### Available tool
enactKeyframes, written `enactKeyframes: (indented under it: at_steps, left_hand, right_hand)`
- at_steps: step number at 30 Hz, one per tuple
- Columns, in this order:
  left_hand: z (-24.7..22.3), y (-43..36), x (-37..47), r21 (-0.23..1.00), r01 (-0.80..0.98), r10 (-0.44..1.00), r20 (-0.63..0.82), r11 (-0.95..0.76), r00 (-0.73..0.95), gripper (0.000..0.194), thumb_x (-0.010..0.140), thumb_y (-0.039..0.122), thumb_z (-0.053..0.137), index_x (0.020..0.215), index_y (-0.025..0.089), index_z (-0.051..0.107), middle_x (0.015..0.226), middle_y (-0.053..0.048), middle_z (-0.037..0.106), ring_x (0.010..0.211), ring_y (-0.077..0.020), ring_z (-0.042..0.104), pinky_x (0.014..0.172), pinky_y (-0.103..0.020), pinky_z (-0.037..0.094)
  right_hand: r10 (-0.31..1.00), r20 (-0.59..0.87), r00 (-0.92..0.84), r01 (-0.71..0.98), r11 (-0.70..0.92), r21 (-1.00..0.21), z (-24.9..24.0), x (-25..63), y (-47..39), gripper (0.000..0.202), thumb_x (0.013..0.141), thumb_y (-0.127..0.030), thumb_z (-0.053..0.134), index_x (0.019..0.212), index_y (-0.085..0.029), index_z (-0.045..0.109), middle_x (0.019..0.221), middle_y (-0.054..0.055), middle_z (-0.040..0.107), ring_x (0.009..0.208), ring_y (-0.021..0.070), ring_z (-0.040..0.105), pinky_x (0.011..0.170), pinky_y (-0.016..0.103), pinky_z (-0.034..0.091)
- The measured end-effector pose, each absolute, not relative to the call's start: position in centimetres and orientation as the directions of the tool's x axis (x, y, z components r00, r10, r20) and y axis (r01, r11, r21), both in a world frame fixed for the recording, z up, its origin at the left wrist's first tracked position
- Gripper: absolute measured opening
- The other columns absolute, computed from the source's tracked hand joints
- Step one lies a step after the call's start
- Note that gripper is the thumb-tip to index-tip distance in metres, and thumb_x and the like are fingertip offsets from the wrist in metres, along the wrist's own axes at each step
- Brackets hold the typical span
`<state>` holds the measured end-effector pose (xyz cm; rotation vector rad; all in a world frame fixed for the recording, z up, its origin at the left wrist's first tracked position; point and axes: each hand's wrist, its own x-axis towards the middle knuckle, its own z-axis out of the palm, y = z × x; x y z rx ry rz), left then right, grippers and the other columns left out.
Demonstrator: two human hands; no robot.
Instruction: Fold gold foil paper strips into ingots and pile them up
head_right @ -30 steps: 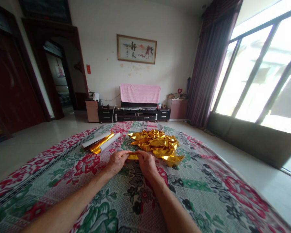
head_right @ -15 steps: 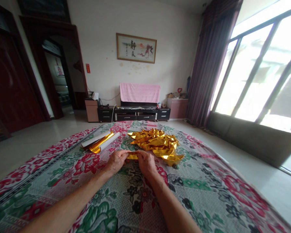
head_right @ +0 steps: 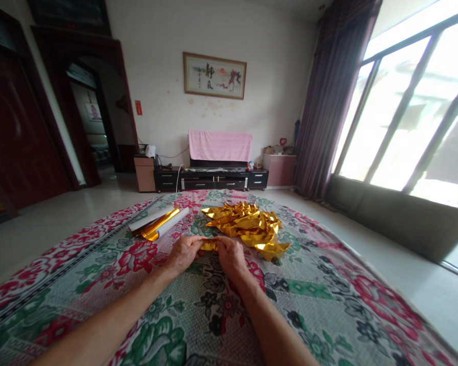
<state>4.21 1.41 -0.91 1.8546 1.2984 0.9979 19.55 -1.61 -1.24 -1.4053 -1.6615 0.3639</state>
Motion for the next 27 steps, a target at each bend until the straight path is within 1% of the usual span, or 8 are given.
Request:
enactKeyframes:
  at_steps: [6, 12, 18, 27]
  left_hand:
    - [-1.26, 1.82, 4.29, 0.850, 0.442, 0.953, 0.205, -0.286, 0.223, 0.035, 0.078, 0.025, 0.043, 0.103, 0.016, 0.066, 0.061, -0.002, 0.067, 0.054, -0.0118, 0.058, 0.053, -0.020, 0.044]
    - [-1.46, 1.91, 4.29, 0.845, 0.445, 0.952, 0.219, -0.295, 0.215, 0.034, 0.079, 0.025, 0.043, 0.102, 0.017, 0.066, 0.059, -0.002, 0.066, 0.057, -0.0120, 0.059, 0.054, -0.020, 0.045]
    - [-1.66, 2.07, 4.32, 0.867, 0.416, 0.955, 0.193, -0.274, 0.227, 0.034, 0.079, 0.025, 0.044, 0.103, 0.017, 0.066, 0.068, -0.003, 0.069, 0.060, -0.0120, 0.062, 0.053, -0.020, 0.046]
    - [-1.43, 1.96, 4.45, 0.896, 0.377, 0.961, 0.155, -0.234, 0.228, 0.035, 0.078, 0.024, 0.044, 0.104, 0.017, 0.065, 0.074, -0.003, 0.071, 0.059, -0.0113, 0.063, 0.050, -0.018, 0.044]
  right_hand:
    - [0.893, 0.445, 0.058, 0.624, 0.316, -0.715, -1.03, 19.49, -1.71, 0.034, 0.079, -0.025, 0.041, 0.095, -0.018, 0.070, 0.082, 0.005, 0.070, 0.073, 0.0170, 0.062, 0.066, 0.024, 0.044]
    - [0.899, 0.433, 0.066, 0.625, 0.301, -0.720, -0.99, 19.49, -1.75, 0.034, 0.079, -0.027, 0.041, 0.095, -0.018, 0.070, 0.077, 0.004, 0.069, 0.070, 0.0163, 0.061, 0.064, 0.024, 0.043]
    - [0.898, 0.431, 0.085, 0.636, 0.283, -0.717, -0.97, 19.52, -1.88, 0.036, 0.078, -0.031, 0.041, 0.093, -0.018, 0.071, 0.062, 0.002, 0.064, 0.059, 0.0143, 0.055, 0.060, 0.023, 0.043]
    - [0.906, 0.414, 0.087, 0.609, 0.281, -0.742, -1.08, 19.50, -1.85, 0.037, 0.078, -0.031, 0.040, 0.095, -0.017, 0.070, 0.061, 0.002, 0.062, 0.056, 0.0135, 0.053, 0.053, 0.021, 0.040]
